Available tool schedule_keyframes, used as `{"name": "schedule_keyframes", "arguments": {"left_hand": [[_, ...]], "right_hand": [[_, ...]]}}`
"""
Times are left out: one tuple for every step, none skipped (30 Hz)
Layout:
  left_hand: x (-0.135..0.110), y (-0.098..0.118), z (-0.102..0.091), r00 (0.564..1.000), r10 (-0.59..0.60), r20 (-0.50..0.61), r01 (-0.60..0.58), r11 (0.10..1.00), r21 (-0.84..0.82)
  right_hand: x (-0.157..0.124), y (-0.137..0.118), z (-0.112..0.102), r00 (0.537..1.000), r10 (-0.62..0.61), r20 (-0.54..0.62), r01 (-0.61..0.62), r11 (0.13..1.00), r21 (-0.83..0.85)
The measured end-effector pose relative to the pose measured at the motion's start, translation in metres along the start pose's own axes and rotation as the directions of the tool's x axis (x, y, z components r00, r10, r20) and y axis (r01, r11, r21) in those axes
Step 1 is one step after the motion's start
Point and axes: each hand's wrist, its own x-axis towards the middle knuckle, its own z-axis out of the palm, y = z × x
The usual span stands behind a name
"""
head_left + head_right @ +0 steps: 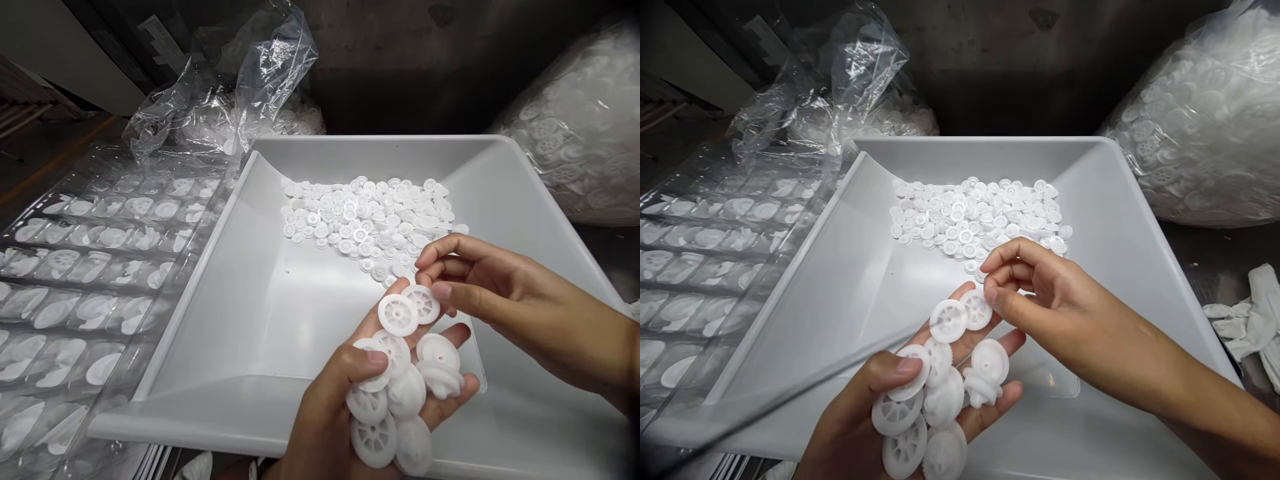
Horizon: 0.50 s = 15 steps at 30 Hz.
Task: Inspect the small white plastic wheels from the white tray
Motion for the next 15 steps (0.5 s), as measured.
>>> {"name": "schedule_keyframes", "arguments": {"left_hand": [[-0.0005,0.0,0.0002,1.0,0.0,0.002,0.0,1.0,0.0],[-0.0011,0.0,0.0006,1.0,0.001,0.001,-0.001,1.0,0.002],[-0.0018,0.0,0.0011,1.0,0.005,-0.001,-0.005,1.0,0.008],[-0.0025,0.0001,0.0018,1.0,0.009,-0.002,-0.009,1.0,0.016],[-0.0033,0.0002,0.0024,1.0,0.012,-0.003,-0.012,1.0,0.026],[-0.0041,0.0005,0.003,1.0,0.011,-0.005,-0.011,0.999,0.034],[-0.0048,0.0008,0.0035,1.0,0.007,-0.007,-0.007,0.999,0.042],[-0.0053,0.0011,0.0038,1.0,0.001,-0.008,0.0,0.999,0.048],[-0.0058,0.0014,0.0039,1.0,-0.003,-0.009,0.003,0.999,0.054],[-0.0063,0.0017,0.004,1.0,-0.002,-0.01,0.002,0.998,0.06],[-0.0067,0.0018,0.004,1.0,0.001,-0.008,-0.001,0.998,0.068],[-0.0071,0.0019,0.0042,1.0,0.005,-0.005,-0.004,0.997,0.073],[-0.0075,0.0019,0.0044,1.0,0.007,-0.003,-0.007,0.997,0.074],[-0.0079,0.0018,0.0047,1.0,0.009,-0.001,-0.009,0.997,0.072],[-0.0082,0.0016,0.005,1.0,0.013,-0.002,-0.013,0.998,0.067]], "right_hand": [[-0.0001,0.0,-0.0003,1.0,-0.001,-0.002,0.001,1.0,-0.002],[-0.0003,0.0001,-0.0003,1.0,0.002,-0.006,-0.002,1.0,0.002],[-0.0004,0.0002,-0.0001,1.0,0.01,-0.008,-0.01,1.0,0.009],[-0.0005,0.0003,0.0002,1.0,0.013,-0.009,-0.013,1.0,0.018],[-0.0004,0.0004,0.0005,1.0,0.014,-0.01,-0.013,1.0,0.025],[-0.0003,0.0004,0.0008,1.0,0.012,-0.013,-0.011,0.999,0.031],[-0.0001,0.0003,0.001,1.0,0.014,-0.018,-0.013,0.999,0.037],[0.0,0.0002,0.001,1.0,0.017,-0.02,-0.016,0.999,0.045],[0.0001,0.0,0.0008,1.0,0.018,-0.021,-0.017,0.998,0.056],[0.0001,-0.0003,0.0005,0.999,0.022,-0.024,-0.021,0.997,0.069],[0.0,-0.0007,0.0,0.999,0.032,-0.024,-0.03,0.996,0.082],[-0.0002,-0.0011,-0.0004,0.999,0.043,-0.024,-0.041,0.995,0.094],[-0.0005,-0.0016,-0.0006,0.998,0.057,-0.026,-0.054,0.993,0.104],[-0.0008,-0.002,-0.0008,0.997,0.07,-0.023,-0.067,0.992,0.11],[-0.001,-0.0024,-0.0007,0.996,0.085,-0.023,-0.082,0.99,0.112]]}}
